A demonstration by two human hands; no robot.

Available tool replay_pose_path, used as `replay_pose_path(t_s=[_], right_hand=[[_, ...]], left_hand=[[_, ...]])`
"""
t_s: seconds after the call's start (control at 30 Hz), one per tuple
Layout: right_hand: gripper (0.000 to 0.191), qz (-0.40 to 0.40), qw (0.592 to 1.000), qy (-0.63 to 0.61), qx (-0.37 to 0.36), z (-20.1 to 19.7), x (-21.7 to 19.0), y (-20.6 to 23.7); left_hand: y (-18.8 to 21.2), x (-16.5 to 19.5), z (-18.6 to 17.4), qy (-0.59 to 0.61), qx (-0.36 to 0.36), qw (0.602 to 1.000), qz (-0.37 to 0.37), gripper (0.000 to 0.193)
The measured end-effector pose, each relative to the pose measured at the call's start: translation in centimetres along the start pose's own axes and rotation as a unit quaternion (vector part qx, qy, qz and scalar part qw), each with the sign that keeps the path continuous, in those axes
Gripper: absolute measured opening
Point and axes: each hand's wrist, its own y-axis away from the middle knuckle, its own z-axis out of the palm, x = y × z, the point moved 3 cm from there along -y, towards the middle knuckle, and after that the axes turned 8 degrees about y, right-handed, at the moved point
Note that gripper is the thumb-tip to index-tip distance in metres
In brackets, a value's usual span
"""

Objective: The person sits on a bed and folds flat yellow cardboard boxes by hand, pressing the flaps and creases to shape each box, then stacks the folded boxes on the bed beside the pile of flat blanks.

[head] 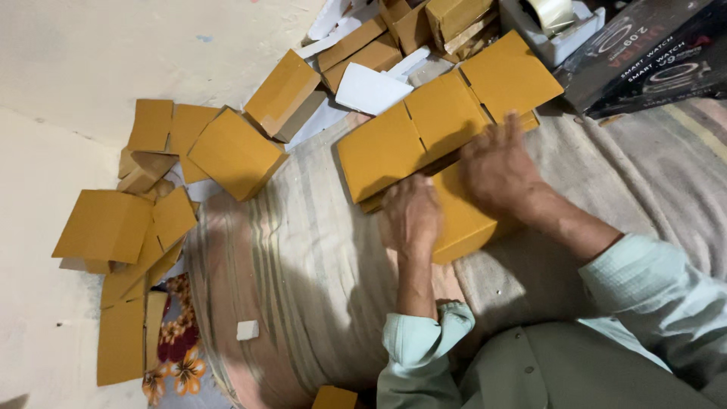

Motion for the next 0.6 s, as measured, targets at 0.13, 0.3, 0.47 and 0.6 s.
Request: replay_pose_path(t_s=[0.13, 0.3, 0.47, 0.6], right_hand=[[0.042, -0.058, 0.965, -0.158, 0.202, -1.9, -1.2, 0.6], [0.026, 0.023, 0.998, -0.019, 0.063, -1.1, -0.6, 0.9], [0.039, 0.018, 0.996, -0.053, 0.065, -1.0, -2.6, 0.1], [0.044, 0.042, 0.999, -0.014, 0.015, -0.2, -0.5, 0.7]], left_hand=[[0.0, 1.0, 0.3, -0.005, 0.002, 0.999, 0.048, 0.028], [0.5, 0.1, -0.3, 0.017, -0.054, 0.996, -0.066, 0.034], [0.1, 0.9, 0.0, -0.035, -0.063, 0.997, 0.003, 0.03], [1.2, 0.0, 0.0, 0.056, -0.058, 0.997, -0.006, 0.046]])
